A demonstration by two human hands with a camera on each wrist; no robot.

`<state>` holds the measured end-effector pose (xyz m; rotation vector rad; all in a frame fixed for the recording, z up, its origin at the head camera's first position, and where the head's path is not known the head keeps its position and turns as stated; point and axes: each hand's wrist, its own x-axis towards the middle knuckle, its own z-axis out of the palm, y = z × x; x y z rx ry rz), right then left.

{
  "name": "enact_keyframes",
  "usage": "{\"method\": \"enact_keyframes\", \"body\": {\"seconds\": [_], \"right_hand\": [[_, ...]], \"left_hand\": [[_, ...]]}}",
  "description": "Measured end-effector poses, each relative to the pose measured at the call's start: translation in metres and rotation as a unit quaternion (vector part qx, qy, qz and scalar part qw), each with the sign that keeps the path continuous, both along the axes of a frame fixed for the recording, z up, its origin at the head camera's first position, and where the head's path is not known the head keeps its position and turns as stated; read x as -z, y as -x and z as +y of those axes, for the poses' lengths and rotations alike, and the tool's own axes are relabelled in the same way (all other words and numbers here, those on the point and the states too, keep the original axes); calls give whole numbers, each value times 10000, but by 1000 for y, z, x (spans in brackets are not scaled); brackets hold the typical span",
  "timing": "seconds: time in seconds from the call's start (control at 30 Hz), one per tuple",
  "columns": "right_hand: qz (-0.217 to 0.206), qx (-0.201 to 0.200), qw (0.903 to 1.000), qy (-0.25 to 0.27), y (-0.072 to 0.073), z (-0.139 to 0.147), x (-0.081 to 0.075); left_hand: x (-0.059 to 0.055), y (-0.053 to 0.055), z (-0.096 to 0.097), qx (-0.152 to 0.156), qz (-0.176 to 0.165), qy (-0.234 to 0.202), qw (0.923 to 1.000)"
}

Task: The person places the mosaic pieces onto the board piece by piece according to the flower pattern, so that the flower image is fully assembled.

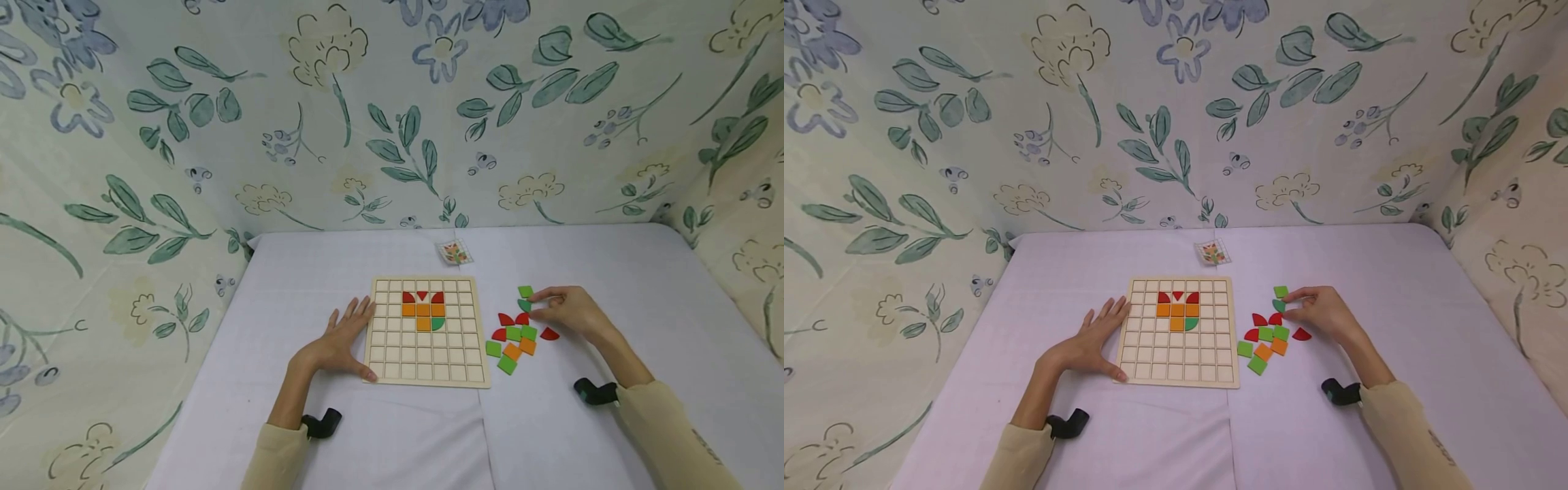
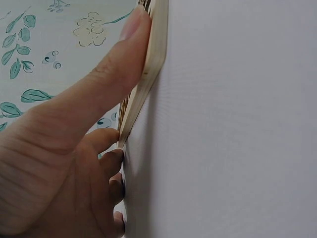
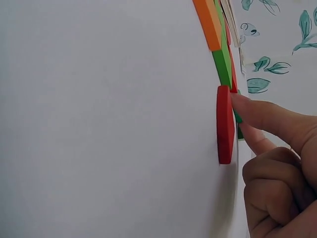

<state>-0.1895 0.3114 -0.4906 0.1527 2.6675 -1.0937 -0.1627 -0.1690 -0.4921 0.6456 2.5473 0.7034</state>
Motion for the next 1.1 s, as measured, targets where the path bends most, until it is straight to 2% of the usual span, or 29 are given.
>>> {"method": "enact_keyframes", "body": {"seconds": [0.3,0.5,0.77,1.0,1.1], "right_hand": [[101,-17,9999,-84,2,-7,-1],[362,-10,9989,287,0,-26,-11],[321,-564,9940,883,-4,-83,-23],[287,-1135,9841,1337,-11,-140,-20],[264,-1263,9810,1448,-11,-161,-18]], "left_hand": [[0,0,0,-38,2,-35,10000],[1,-1,-1,-47,-16,18,10000],[0,-1,-1,-37,-9,-3,10000],[1,0,0,-13,10,31,10000],[2,1,0,8,27,22,10000]]}}
